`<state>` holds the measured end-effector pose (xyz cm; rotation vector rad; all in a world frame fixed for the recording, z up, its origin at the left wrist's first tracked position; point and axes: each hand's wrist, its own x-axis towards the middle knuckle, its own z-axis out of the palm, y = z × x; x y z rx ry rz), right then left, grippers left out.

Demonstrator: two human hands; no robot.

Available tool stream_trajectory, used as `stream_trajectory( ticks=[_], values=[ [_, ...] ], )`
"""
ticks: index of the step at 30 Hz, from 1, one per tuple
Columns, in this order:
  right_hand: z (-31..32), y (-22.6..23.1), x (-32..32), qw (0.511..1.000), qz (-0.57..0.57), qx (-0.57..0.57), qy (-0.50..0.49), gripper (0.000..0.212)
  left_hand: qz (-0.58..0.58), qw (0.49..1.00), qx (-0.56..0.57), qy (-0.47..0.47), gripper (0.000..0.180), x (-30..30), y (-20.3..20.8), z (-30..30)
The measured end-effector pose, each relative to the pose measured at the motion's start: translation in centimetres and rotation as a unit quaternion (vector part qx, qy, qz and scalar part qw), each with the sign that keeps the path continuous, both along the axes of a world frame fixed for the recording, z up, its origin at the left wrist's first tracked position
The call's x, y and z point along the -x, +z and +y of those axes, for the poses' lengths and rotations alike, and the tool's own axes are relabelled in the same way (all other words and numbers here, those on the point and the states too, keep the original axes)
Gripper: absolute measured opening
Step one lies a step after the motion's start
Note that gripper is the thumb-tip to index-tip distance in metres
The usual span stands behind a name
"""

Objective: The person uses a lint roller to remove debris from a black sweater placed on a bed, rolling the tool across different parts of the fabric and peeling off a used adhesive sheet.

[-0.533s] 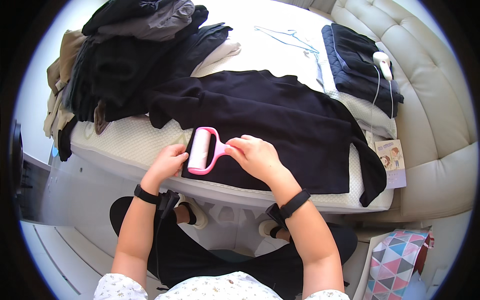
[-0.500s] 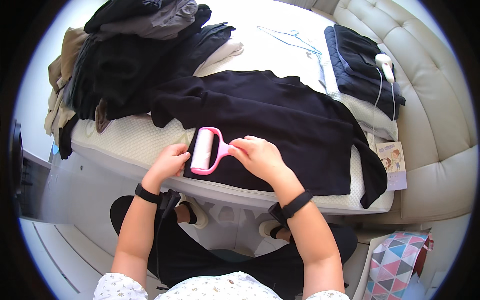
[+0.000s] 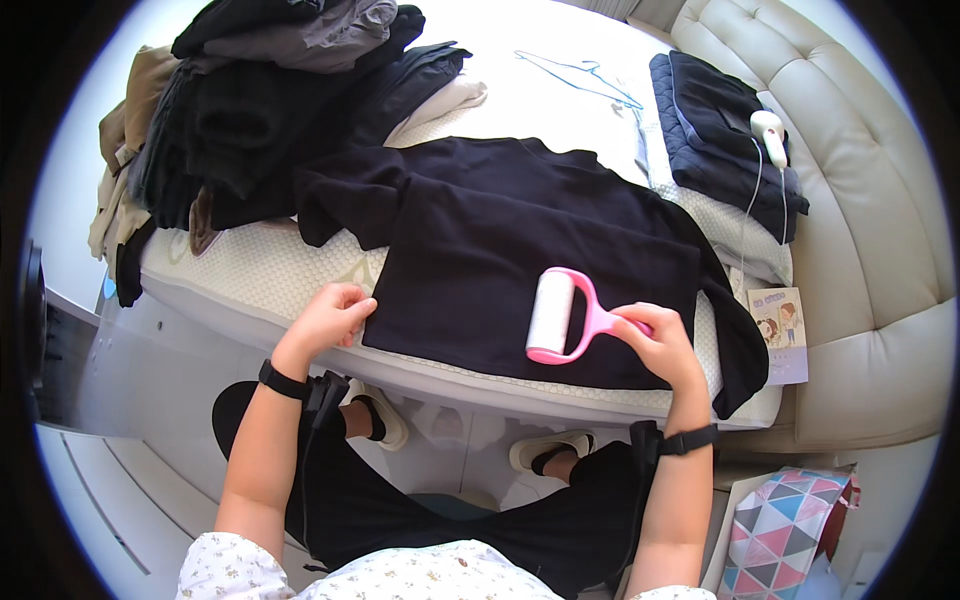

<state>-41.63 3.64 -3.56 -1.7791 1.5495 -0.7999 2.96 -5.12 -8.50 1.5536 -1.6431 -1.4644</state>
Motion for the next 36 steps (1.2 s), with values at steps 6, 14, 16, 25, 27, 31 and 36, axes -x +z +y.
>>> stream_trajectory(
  ticks=[6,14,16,25,27,31,36],
  values=[
    [-0.5,1.3,-5.9,0.994,-0.106,0.004,0.031,0.019,0.037,0.992,-0.043,-0.114,0.015,-0.5,1.7,1.9],
    [-2.7,-2.0,-16.0,0.994,-0.055,0.048,0.078,0.023,0.234,0.965,-0.105,-0.048,0.015,-0.4,0.3,2.6],
    [-2.9,-2.0,-16.0,0.994,-0.059,0.052,0.074,0.023,0.267,0.955,-0.125,-0.027,0.015,-0.5,0.1,2.5],
    [-2.9,-1.5,-11.3,0.997,0.0,0.03,0.078,0.02,0.256,0.955,-0.146,-0.043,0.006,-1.4,0.4,2.7],
    [-2.8,-1.0,-9.5,0.998,-0.02,0.01,0.064,0.02,0.242,0.959,-0.14,-0.045,0.006,-2.1,0.0,2.7],
    [-3.0,-0.4,-7.7,0.99,-0.14,-0.007,0.008,0.02,0.224,0.964,-0.133,-0.047,0.007,-2.2,0.0,2.8],
    [-3.7,-0.6,-13.8,0.987,-0.087,0.085,0.108,0.021,0.27,0.947,-0.173,-0.024,0.007,-1.1,0.1,2.9]
  ],
)
